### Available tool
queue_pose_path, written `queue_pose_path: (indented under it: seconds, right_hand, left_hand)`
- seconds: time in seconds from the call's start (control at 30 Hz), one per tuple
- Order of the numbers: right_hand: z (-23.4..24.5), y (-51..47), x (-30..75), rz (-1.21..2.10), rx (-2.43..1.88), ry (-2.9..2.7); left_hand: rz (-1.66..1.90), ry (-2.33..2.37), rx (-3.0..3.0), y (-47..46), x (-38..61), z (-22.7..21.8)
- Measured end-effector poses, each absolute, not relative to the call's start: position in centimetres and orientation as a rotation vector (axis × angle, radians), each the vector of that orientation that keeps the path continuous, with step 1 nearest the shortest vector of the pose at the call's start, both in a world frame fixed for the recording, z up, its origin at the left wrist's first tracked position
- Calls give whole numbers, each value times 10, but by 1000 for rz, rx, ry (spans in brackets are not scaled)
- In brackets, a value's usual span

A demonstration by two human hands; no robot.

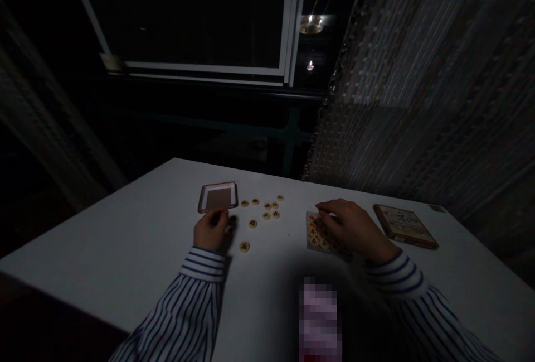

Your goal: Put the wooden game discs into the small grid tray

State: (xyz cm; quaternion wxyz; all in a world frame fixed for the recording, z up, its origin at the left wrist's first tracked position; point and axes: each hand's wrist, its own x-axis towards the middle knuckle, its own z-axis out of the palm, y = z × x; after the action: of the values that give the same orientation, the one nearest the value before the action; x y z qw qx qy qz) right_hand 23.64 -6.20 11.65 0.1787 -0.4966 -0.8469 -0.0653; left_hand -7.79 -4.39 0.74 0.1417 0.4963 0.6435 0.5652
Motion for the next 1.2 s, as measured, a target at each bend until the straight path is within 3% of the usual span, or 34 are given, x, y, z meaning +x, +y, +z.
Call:
queue_pose_path:
  seconds: [0.3,0.7,1.2]
  right_hand:
    - [125,-55,209,-200,-1406,-2465]
    - [115,-45,167,-9,-1442,-2641]
    - [86,-43,107,17,-1219,-2793]
  left_hand:
    - [1624,2043,1357,-53,-91,19]
    - [1443,2037,1591,-45,-83,-7]
    - [883,2158,1954,-50,-82,-15]
